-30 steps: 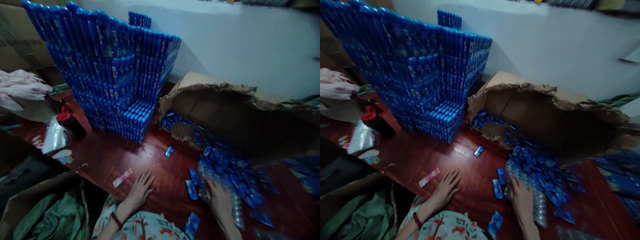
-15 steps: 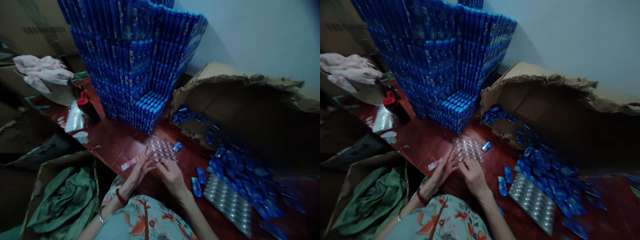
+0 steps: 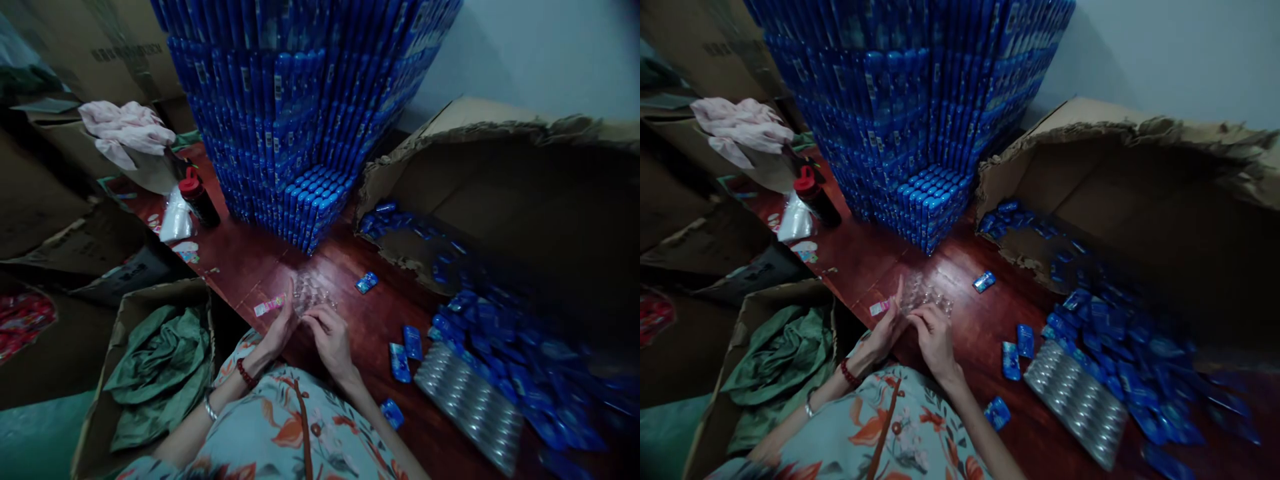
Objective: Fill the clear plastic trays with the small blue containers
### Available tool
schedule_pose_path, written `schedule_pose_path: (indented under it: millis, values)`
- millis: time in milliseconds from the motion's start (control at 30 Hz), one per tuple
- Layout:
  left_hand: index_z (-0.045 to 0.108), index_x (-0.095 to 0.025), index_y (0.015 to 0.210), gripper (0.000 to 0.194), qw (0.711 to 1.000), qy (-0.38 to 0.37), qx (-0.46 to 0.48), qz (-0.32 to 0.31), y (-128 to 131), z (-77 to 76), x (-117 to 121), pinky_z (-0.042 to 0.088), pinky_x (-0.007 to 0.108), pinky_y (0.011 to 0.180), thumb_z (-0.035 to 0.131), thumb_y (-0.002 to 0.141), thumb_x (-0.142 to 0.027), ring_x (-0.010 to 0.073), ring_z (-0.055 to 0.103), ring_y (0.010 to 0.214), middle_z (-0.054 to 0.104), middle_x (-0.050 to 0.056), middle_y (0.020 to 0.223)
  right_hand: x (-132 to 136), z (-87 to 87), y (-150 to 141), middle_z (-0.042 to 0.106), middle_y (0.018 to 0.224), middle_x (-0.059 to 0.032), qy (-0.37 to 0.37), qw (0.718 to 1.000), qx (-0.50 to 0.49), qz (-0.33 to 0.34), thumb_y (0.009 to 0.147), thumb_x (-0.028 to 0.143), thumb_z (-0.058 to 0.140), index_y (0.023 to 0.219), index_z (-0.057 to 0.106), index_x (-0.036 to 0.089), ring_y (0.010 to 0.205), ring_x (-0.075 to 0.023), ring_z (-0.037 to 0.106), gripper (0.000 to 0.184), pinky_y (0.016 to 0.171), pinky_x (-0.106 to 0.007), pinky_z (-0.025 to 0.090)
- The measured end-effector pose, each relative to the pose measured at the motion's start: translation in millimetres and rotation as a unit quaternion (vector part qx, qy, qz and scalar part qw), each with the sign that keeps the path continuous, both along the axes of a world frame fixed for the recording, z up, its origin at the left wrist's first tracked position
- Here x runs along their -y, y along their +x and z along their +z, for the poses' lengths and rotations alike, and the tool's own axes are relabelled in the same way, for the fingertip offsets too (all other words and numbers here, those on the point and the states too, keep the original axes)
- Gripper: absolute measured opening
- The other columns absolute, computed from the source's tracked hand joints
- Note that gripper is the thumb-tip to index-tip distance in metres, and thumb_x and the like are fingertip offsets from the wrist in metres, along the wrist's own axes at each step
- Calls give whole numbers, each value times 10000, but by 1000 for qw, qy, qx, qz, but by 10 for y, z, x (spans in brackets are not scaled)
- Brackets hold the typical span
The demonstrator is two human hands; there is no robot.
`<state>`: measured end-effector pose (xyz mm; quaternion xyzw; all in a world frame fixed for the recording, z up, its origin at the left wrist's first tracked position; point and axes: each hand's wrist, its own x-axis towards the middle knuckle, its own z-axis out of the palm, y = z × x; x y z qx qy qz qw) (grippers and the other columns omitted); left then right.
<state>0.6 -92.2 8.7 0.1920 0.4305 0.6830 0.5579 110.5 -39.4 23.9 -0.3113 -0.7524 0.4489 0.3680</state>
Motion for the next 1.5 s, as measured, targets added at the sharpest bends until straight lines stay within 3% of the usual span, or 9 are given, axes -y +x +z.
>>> schedule_pose_path:
  millis: [133, 333, 467, 633, 800, 933, 1133, 1300, 1500]
  values:
    - [310, -240, 1410, 734, 996, 21, -83, 1, 42, 141, -44, 91, 356, 1166, 542, 793, -562, 212, 154, 1398, 345, 23, 1456, -164, 281, -166, 636, 681, 13, -131, 990, -44, -13, 759, 224, 601, 678, 667, 198, 672, -125, 578, 108, 648, -237, 455]
    - [346, -190, 1399, 662, 999, -12, -30, -21, 36, 271, -116, 339, 492, 1059, 408, 857, -565, 297, 340, 1319, 477, 73, 1352, -322, 410, -246, 652, 682, -6, -251, 967, -38, 6, 730, 301, 628, 693, 699, 184, 635, -130, 580, 142, 610, -243, 481]
    - [451, -174, 1338, 614, 999, -46, -5, -28, -14, 187, -107, 379, 479, 1026, 456, 846, -541, 313, 385, 1284, 538, 81, 1288, -306, 447, -273, 664, 689, -8, -313, 949, -38, 17, 703, 338, 652, 711, 711, 178, 590, -128, 583, 171, 565, -247, 504]
    - [465, -157, 1317, 716, 997, -19, -15, -69, -117, -20, -60, 333, 484, 1053, 466, 797, -649, 317, 397, 1271, 528, 120, 1294, -298, 440, -348, 658, 662, 4, -345, 938, -30, 31, 686, 350, 669, 706, 707, 175, 559, -115, 560, 180, 568, -245, 503]
    - [450, -189, 1321, 608, 979, -38, -189, -64, -262, -6, 45, 152, 415, 1143, 515, 827, -537, 252, 236, 1370, 440, 73, 1387, -319, 301, -395, 597, 599, 27, -306, 951, -23, 43, 736, 349, 621, 687, 672, 164, 557, -101, 519, 198, 554, -215, 451]
    - [565, -209, 1208, 525, 972, -31, -231, -42, -339, -19, 113, 158, 396, 1139, 602, 765, -488, 269, 274, 1356, 482, 68, 1356, -289, 147, -436, 589, 649, 18, -269, 962, -2, 42, 823, 366, 517, 760, 629, 169, 582, -108, 512, 236, 555, -218, 430]
    - [550, -205, 1225, 488, 969, -68, -237, -16, -354, -98, -25, 152, 381, 1146, 520, 819, -474, 243, 305, 1343, 460, 77, 1375, -288, 25, -472, 603, 802, -27, -33, 994, 103, 29, 884, 260, 410, 794, 563, 189, 772, -149, 538, 190, 689, -264, 417]
    - [541, -214, 1234, 556, 978, -67, -185, -75, -459, -212, -59, 319, 415, 1067, 611, 760, -495, 260, 472, 1213, 534, 99, 1295, -389, -30, -389, 575, 763, -13, 64, 979, 153, 119, 814, 127, 441, 746, 517, 194, 716, -137, 516, 122, 660, -252, 395]
    - [555, -212, 1227, 470, 965, -71, -210, -144, -581, -169, -63, 476, 349, 889, 587, 801, -406, 217, 590, 1003, 622, 92, 1147, -491, 21, -325, 555, 724, 9, 41, 972, 157, 171, 749, 76, 458, 691, 471, 193, 679, -121, 503, 131, 617, -227, 366]
